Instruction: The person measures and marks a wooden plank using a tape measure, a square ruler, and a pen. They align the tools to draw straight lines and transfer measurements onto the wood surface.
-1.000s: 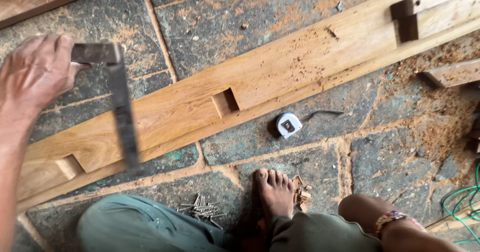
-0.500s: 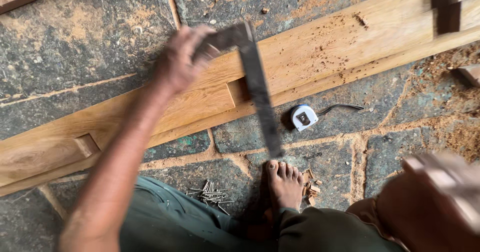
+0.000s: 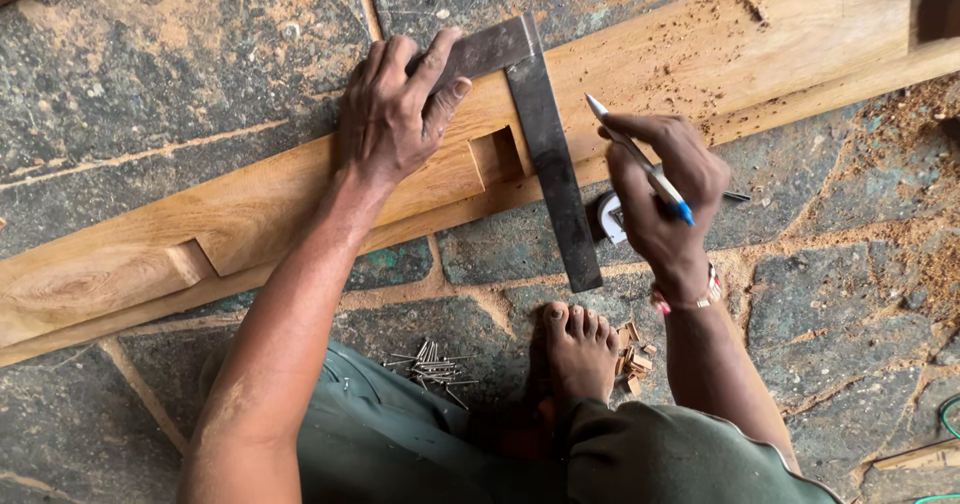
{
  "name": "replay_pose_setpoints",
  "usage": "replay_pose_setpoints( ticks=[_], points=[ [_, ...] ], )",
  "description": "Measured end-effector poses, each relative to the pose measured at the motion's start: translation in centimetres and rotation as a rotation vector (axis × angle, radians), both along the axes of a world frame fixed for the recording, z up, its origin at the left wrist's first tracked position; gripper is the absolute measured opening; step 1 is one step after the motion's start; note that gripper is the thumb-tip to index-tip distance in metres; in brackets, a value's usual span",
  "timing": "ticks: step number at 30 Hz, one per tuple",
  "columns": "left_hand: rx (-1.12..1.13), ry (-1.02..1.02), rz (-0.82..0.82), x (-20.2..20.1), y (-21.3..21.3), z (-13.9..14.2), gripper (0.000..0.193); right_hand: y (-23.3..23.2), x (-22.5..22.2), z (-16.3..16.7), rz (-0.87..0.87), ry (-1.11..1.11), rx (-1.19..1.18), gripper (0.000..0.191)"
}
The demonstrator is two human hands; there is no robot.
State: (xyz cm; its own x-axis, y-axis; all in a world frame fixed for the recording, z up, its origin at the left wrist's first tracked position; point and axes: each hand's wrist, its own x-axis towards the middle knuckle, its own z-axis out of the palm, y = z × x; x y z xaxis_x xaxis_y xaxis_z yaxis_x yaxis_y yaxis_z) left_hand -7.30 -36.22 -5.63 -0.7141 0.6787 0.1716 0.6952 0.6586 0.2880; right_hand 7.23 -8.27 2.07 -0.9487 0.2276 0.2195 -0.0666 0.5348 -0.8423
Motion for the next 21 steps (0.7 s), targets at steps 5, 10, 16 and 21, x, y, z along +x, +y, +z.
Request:
replay_pose_setpoints(
  ticks=[5,10,16,21],
  points=[
    [0.009,-0.019,-0.005,-0.1,0.0,0.2,0.052,-0.3,-0.5,-0.4,0.036,-0.034,0.043,0.016],
    [0.026,-0.008,-0.007,0.0,0.1,0.5,0.051,-0.8,-0.6,0.4,0.090,-0.047,0.130,0.013],
    [0.041,-0.004,0.001,0.1,0.3,0.7,0.051,-1.3,-1.0,0.7,0.099,-0.044,0.144,0.018],
    [0.045,-0.015,0.001,0.1,0.4,0.8,0.051,-1.1,-0.8,0.7,0.101,-0.047,0.133,0.019]
  ],
)
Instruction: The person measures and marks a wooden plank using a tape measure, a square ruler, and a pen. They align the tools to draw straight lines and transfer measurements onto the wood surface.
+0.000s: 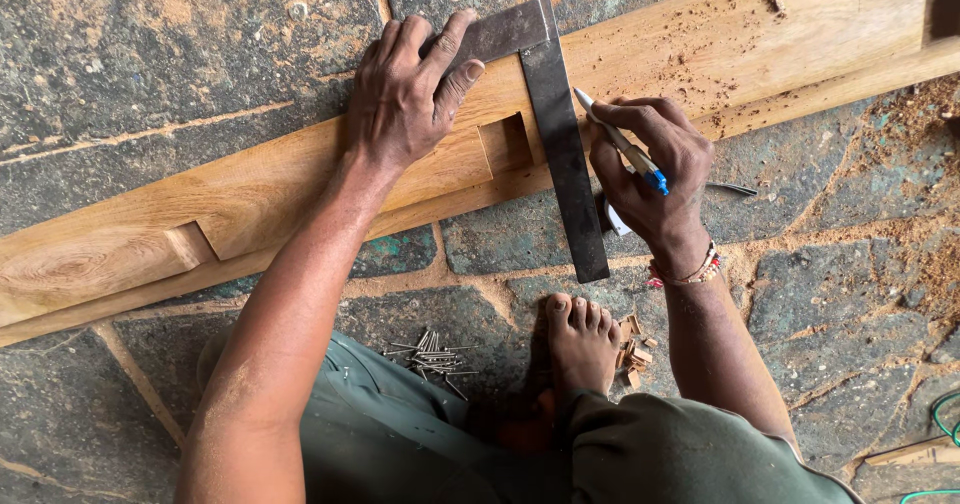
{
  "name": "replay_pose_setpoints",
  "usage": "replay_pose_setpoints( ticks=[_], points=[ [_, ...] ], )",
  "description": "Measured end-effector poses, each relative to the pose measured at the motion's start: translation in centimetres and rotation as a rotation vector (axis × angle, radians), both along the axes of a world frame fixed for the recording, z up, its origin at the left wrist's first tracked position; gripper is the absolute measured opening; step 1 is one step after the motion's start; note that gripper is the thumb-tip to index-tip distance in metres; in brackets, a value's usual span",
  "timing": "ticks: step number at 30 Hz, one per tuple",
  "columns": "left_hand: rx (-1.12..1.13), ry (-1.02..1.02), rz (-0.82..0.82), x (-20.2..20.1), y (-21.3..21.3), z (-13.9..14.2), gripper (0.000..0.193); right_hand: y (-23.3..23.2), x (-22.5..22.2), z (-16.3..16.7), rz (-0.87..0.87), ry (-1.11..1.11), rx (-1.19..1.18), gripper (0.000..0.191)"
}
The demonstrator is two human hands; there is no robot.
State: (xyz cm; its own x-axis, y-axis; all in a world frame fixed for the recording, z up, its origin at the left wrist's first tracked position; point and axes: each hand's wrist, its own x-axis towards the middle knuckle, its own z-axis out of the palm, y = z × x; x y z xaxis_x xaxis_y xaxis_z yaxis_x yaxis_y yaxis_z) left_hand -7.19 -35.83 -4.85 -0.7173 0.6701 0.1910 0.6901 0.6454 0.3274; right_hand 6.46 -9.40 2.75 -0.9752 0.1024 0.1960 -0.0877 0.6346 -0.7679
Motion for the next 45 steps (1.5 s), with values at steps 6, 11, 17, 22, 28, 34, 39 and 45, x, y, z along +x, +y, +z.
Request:
replay_pose_setpoints(
  ticks=[6,11,17,22,28,34,39,45],
  points=[
    [-0.008,0.025,-0.002,0.0,0.0,-0.1,0.052,-0.1,0.1,0.0,-0.003,-0.017,-0.001,0.020],
    [-0.006,0.016,0.000,0.0,0.0,-0.1,0.052,-0.1,0.1,-0.1,0.009,-0.012,0.008,0.019],
    [0.002,0.010,0.001,0.0,0.1,-0.2,0.051,0.0,0.1,-0.2,0.021,-0.012,0.004,0.021],
    [0.012,0.016,-0.001,0.0,0.3,-0.1,0.050,0.2,0.2,-0.4,0.023,-0.011,0.039,0.019],
    [0.015,0.001,0.002,-0.1,0.3,0.1,0.049,0.4,-1.3,-1.3,0.055,0.021,0.052,0.010],
    [-0.001,0.015,0.004,-0.2,0.2,0.0,0.050,0.6,-2.3,-1.4,0.086,0.056,0.070,0.006],
    [0.007,0.037,-0.007,-0.1,0.1,0.0,0.050,0.5,-2.3,-0.8,0.072,0.029,0.048,0.006],
    [0.012,0.012,0.010,-0.1,0.3,0.0,0.049,0.8,-2.0,-1.0,0.064,0.013,0.045,0.011]
  ],
)
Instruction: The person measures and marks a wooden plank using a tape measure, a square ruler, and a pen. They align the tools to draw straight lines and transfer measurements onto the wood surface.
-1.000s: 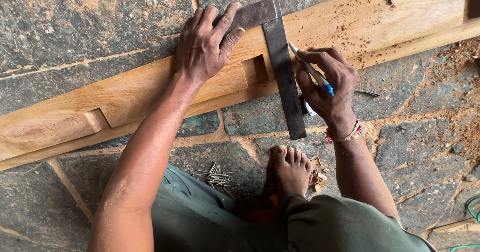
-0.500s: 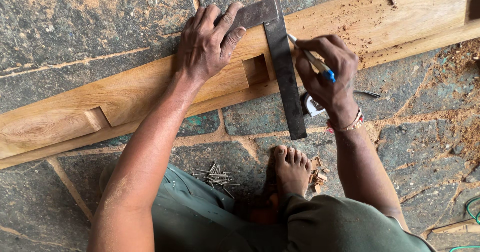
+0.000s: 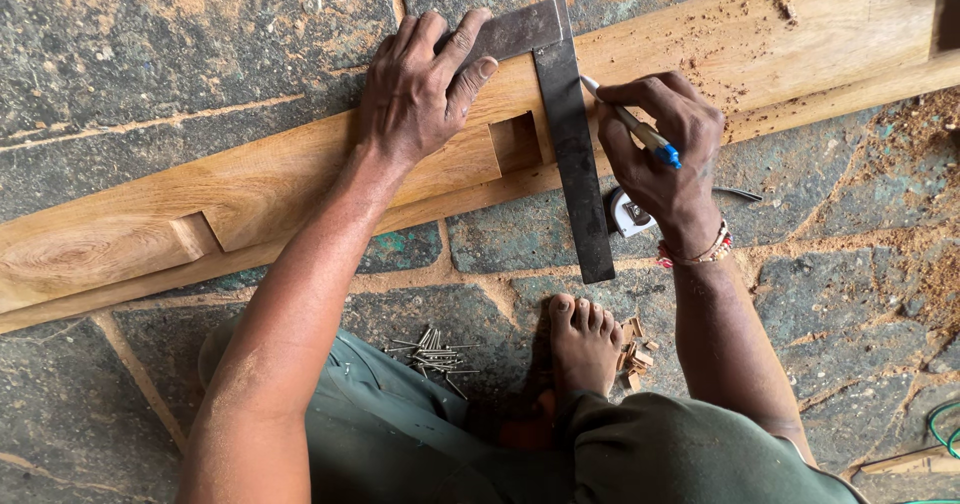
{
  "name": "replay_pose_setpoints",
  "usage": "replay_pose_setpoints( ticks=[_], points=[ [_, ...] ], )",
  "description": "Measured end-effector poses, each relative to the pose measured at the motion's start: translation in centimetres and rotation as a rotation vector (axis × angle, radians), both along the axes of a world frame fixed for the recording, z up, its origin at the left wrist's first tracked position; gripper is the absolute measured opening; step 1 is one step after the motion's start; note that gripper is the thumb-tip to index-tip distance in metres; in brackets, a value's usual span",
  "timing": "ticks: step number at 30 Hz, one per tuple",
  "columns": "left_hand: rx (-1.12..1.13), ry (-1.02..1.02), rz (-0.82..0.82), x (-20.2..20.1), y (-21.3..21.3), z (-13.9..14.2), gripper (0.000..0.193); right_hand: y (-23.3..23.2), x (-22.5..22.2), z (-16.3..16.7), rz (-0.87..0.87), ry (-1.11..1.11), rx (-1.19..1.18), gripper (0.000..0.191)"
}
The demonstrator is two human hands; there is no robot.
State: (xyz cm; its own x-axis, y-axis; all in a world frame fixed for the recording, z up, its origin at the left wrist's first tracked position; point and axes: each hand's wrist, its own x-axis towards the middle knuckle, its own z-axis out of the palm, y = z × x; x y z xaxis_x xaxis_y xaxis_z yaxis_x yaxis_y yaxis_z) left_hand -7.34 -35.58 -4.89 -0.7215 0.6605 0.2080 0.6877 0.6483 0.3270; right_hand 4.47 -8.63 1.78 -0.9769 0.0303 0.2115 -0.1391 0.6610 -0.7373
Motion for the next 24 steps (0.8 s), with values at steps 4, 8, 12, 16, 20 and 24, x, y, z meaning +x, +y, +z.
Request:
replay_pose_setpoints(
  ticks=[4,8,12,16,20,24],
  points=[
    [-0.004,0.009,-0.002,0.0,0.0,-0.2,0.050,0.3,0.0,-1.3,0.039,0.036,-0.022,0.008],
    [0.037,-0.012,-0.002,-0.2,-0.2,-0.8,0.051,0.9,0.2,-2.4,-0.029,0.107,-0.141,0.011],
    [0.054,-0.106,0.029,-0.5,-2.2,-1.5,0.053,1.1,1.9,-2.2,-0.163,0.116,-0.165,0.008],
    [0.033,-0.137,0.058,-0.3,-7.3,-1.1,0.057,-0.1,2.9,-0.9,-0.212,0.046,-0.162,0.008],
    [0.066,-0.094,0.128,0.4,-11.6,-0.8,0.065,-2.6,3.1,0.6,-0.127,0.002,-0.156,0.007],
    [0.049,-0.067,0.151,0.7,-13.0,-1.1,0.068,-5.0,2.5,0.4,-0.043,0.003,-0.156,0.010]
  ],
)
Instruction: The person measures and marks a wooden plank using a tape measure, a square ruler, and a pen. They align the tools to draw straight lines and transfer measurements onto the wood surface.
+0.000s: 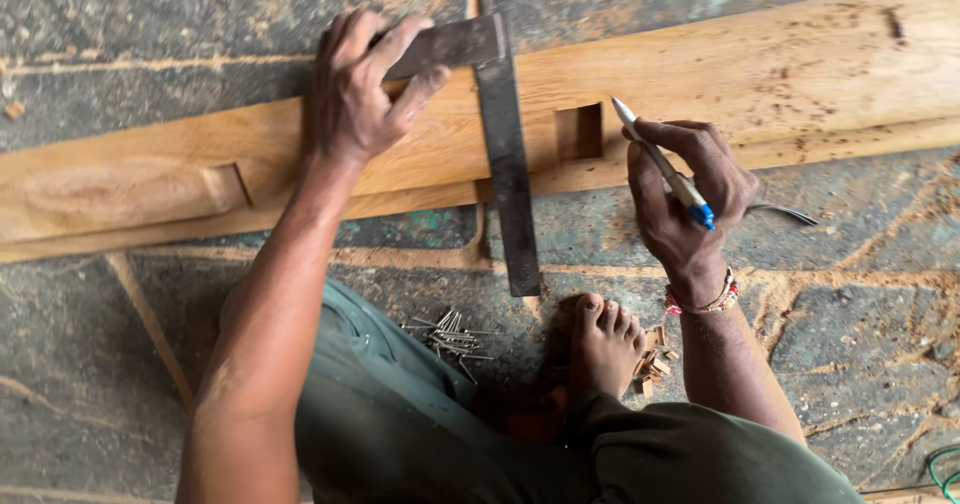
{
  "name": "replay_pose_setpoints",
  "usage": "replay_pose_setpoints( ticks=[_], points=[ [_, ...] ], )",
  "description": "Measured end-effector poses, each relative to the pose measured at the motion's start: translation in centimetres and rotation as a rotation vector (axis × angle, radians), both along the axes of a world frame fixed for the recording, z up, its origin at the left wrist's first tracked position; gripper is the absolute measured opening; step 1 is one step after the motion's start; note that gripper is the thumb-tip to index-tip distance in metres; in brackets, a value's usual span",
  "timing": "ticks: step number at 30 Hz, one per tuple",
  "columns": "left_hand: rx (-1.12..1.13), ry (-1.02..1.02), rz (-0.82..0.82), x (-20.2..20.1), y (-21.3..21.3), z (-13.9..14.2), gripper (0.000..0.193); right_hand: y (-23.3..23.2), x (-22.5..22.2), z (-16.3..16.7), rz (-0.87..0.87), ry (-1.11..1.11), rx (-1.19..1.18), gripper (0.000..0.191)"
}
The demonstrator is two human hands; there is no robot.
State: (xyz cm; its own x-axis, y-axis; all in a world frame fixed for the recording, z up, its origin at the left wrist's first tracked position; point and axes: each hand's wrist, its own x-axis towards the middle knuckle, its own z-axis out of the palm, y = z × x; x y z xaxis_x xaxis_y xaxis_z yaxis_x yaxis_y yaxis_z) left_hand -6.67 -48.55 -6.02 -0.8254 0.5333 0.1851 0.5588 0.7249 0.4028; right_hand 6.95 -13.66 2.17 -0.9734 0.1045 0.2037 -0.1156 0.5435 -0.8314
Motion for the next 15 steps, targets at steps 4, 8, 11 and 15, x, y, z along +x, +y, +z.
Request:
replay_pose_setpoints(
  ticks=[4,8,11,15],
  points=[
    [0.033,0.013,0.047,0.0,-0.2,-0.3,0.067,-1.8,-0.8,-1.4,0.075,0.021,-0.024,0.010],
    [0.121,0.012,0.081,0.3,-0.3,-0.3,0.066,-3.3,-0.9,-1.5,0.115,-0.010,-0.034,0.013],
    [0.098,0.046,0.067,0.2,-0.2,-0.4,0.066,-4.2,-0.6,-0.4,0.142,-0.030,0.016,0.018],
    [0.102,0.057,0.045,0.3,-0.2,-0.3,0.062,-5.1,-0.9,0.8,0.155,-0.079,0.002,0.021]
  ],
)
